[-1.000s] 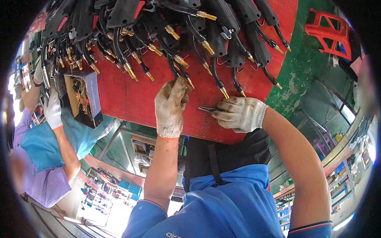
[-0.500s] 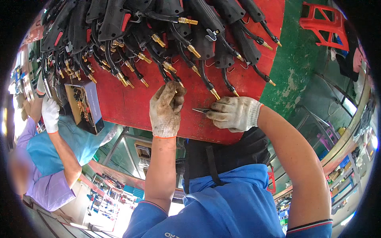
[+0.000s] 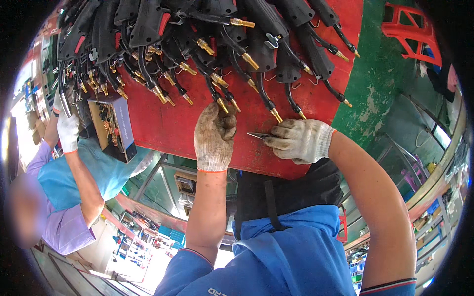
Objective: Assembling components and cables for welding torches at a production bench.
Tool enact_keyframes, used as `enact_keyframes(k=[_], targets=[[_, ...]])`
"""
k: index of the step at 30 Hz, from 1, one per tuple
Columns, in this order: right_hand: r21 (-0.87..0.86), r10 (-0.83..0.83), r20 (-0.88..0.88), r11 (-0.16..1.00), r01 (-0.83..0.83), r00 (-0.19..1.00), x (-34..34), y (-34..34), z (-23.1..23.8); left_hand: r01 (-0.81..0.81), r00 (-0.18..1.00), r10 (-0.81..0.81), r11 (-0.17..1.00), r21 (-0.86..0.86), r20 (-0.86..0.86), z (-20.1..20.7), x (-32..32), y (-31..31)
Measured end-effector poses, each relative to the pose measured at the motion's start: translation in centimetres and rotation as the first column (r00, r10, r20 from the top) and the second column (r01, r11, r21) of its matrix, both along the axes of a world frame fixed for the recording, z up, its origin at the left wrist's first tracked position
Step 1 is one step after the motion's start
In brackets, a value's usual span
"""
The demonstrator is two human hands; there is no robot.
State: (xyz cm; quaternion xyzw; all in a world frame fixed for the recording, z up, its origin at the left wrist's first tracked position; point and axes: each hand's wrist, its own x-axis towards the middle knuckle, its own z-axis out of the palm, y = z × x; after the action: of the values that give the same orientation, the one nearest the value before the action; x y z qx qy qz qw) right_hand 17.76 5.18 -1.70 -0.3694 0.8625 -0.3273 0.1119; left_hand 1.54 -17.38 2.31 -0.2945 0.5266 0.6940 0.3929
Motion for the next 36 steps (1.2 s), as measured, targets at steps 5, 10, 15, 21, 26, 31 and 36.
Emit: enact_keyframes(k=[5,10,15,21,26,31,36], targets=[[0.049,0.046,-0.002,0.998,-0.046,0.999,-0.7,0.0,0.7,0.045,0.999,-0.043,0.997,0.064,-0.025,0.5,-0.4,0.5],[0.041,0.053,0.030,0.998,-0.054,0.998,-0.9,0.1,0.8,0.076,0.997,-0.074,0.995,0.057,-0.035,0.9,-0.4,1.0],[0.028,0.041,0.031,0.999,-0.042,0.999,-0.6,0.1,0.6,0.071,0.997,-0.070,0.997,0.041,-0.011,0.7,-0.4,0.8],[0.018,0.020,0.038,1.000,-0.021,0.999,-0.6,0.2,0.8,0.061,0.998,-0.064,0.992,0.109,0.022,0.1,-0.5,0.6],[0.030,0.031,0.064,0.999,-0.033,0.997,-0.6,-0.1,0.5,-0.042,0.995,0.022,0.978,0.202,0.099,-0.3,-0.2,0.4],[0.008,0.025,0.058,1.000,-0.026,0.998,-0.6,-0.1,0.4,-0.037,0.996,0.017,0.975,0.220,0.089,-0.1,0.1,0.2],[-0.021,0.021,0.043,1.000,-0.020,0.999,-0.6,-0.3,0.2,-0.100,0.994,0.095,0.990,0.104,0.057,-0.1,1.4,-0.8]])
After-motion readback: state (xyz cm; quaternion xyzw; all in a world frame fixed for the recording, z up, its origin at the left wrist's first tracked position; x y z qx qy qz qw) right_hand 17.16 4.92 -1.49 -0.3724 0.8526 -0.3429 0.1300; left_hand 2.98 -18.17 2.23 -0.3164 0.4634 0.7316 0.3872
